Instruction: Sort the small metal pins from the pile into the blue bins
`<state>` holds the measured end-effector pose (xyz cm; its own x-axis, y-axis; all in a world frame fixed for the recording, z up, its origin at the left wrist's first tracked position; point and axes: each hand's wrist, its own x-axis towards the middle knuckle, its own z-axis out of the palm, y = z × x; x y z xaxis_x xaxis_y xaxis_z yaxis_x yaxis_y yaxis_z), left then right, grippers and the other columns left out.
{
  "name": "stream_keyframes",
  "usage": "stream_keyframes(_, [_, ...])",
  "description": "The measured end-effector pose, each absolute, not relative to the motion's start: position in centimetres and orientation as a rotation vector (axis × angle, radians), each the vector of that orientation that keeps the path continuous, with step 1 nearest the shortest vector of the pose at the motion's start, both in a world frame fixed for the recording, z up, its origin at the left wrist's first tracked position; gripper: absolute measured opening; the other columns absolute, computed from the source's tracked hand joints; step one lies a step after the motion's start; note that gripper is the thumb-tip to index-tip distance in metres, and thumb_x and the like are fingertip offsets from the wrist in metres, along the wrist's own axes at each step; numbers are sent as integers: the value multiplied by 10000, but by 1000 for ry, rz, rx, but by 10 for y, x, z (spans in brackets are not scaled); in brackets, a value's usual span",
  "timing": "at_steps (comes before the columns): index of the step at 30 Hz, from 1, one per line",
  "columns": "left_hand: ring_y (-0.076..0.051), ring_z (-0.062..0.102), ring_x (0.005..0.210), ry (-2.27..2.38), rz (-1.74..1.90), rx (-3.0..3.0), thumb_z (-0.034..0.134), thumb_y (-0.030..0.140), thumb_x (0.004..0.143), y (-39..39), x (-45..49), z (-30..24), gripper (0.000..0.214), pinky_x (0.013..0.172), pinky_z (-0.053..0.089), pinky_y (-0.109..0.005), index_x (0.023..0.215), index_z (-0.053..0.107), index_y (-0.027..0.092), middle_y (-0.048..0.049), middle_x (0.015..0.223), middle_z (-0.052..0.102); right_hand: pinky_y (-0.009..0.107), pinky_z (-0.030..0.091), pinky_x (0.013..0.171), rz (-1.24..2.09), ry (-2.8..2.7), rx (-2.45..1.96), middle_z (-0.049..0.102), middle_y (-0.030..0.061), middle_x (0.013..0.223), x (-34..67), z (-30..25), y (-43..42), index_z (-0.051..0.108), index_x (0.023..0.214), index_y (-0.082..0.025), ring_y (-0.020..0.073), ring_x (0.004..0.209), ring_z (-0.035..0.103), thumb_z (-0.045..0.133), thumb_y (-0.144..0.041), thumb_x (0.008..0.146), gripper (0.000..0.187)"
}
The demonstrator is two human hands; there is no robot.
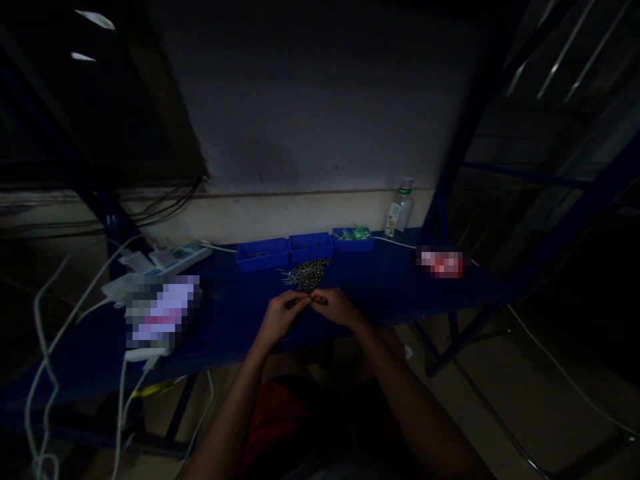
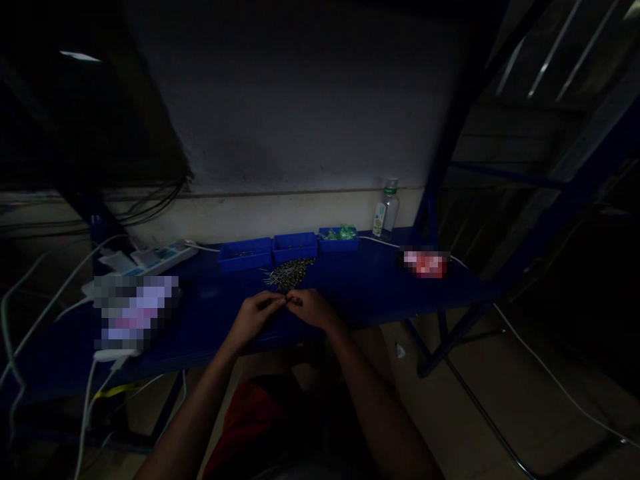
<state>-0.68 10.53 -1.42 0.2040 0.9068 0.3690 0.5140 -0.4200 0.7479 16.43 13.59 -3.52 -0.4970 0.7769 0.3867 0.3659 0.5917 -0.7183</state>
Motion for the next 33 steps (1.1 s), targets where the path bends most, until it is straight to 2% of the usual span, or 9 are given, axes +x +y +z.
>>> stream_keyframes(8, [-190, 603, 825, 1442, 1176, 1975, 523, 383, 787, 109, -9, -18, 279, 750, 442, -275, 889, 666, 166, -58, 902, 674, 189, 401, 602, 725, -1961, -926, 619, -4, 711, 165, -32, 135, 610, 847, -171, 107, 653, 564, 486, -285, 823, 170])
stream_keyframes(17, [-192, 607, 768, 1368, 895, 2068, 498, 349, 777, 115, -6, -24, 281, 689, 452, -269, 897, 667, 159, -48, 832, 682, 192, 422, 646, 732, -1937, -902, 633, 0, 753, 166, -33, 135, 606, 824, -172, 111, 700, 584, 485, -239, 801, 141])
stream_keyframes(25, [-181, 599, 788, 1410, 1142, 1944, 504, 399, 791, 108, -9, -18, 297, 718, 446, -265, 887, 649, 158, -48, 863, 670, 186, 392, 581, 724, -2035, -954, 619, -10, 691, 164, -35, 136, 602, 851, -179, 104, 623, 565, 481, -263, 824, 149])
stream_keyframes(33, [-180, 600, 801, 1404, 1169, 1977, 526, 385, 782, 107, -9, -18, 276, 746, 446, -271, 878, 652, 158, -51, 870, 666, 195, 388, 634, 625, -2107, -962, 634, -5, 755, 163, -32, 133, 566, 862, -203, 115, 687, 579, 465, -240, 851, 108])
